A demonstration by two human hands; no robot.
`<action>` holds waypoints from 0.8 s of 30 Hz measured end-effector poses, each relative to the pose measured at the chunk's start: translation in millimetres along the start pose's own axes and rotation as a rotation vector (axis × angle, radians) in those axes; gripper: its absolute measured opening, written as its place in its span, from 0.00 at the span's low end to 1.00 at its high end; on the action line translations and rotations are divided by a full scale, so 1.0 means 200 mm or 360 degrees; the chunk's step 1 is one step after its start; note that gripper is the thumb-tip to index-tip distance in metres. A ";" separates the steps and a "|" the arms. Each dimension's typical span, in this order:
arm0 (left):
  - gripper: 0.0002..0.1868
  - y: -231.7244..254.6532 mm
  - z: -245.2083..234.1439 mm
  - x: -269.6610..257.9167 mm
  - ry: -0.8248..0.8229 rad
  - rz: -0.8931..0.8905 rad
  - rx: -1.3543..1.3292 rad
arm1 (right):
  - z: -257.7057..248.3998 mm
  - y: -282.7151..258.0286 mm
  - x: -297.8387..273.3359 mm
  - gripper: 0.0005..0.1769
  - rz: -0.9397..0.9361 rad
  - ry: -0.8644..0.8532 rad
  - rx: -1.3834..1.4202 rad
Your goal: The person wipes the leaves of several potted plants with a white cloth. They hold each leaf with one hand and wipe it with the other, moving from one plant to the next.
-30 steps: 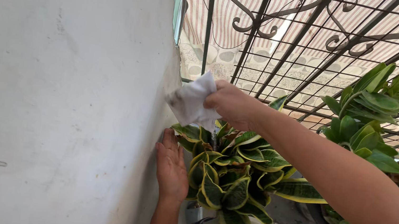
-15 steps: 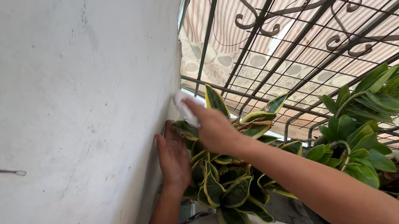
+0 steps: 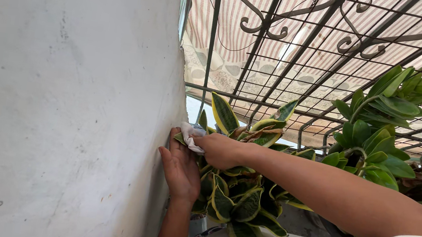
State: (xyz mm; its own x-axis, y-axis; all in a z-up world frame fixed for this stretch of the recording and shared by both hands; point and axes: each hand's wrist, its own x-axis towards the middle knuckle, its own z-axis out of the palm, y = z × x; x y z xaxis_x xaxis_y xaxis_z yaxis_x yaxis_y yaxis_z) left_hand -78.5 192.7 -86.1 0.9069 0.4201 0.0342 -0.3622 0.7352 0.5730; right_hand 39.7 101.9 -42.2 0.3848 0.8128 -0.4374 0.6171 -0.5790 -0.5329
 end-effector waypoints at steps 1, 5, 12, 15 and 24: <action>0.49 -0.01 -0.01 0.00 0.0027 -0.0018 0.0003 | 0.02 0.03 0.01 0.25 0.0025 -0.0015 -0.0011; 0.49 -0.03 -0.03 0.01 0.0144 -0.0057 0.0028 | 0.05 0.08 0.04 0.18 0.0214 -0.0088 0.0024; 0.49 -0.01 -0.02 0.00 0.0141 -0.0035 0.0056 | 0.04 0.01 -0.01 0.15 0.0528 0.0058 0.0565; 0.48 0.02 0.01 -0.02 0.0119 -0.0091 0.0168 | 0.03 -0.04 -0.04 0.15 0.0433 0.0206 0.0630; 0.46 0.01 0.01 -0.02 0.0134 -0.0109 -0.0018 | 0.03 -0.13 -0.11 0.49 -0.0547 0.0438 0.0125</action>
State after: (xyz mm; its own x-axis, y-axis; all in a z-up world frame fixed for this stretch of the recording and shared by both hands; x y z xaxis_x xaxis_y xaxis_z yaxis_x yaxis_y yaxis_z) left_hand -83.2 191.4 -82.9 0.9084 0.4116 -0.0737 -0.3031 0.7695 0.5622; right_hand 11.4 99.4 -22.4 0.3415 0.9396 -0.0221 0.6913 -0.2670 -0.6715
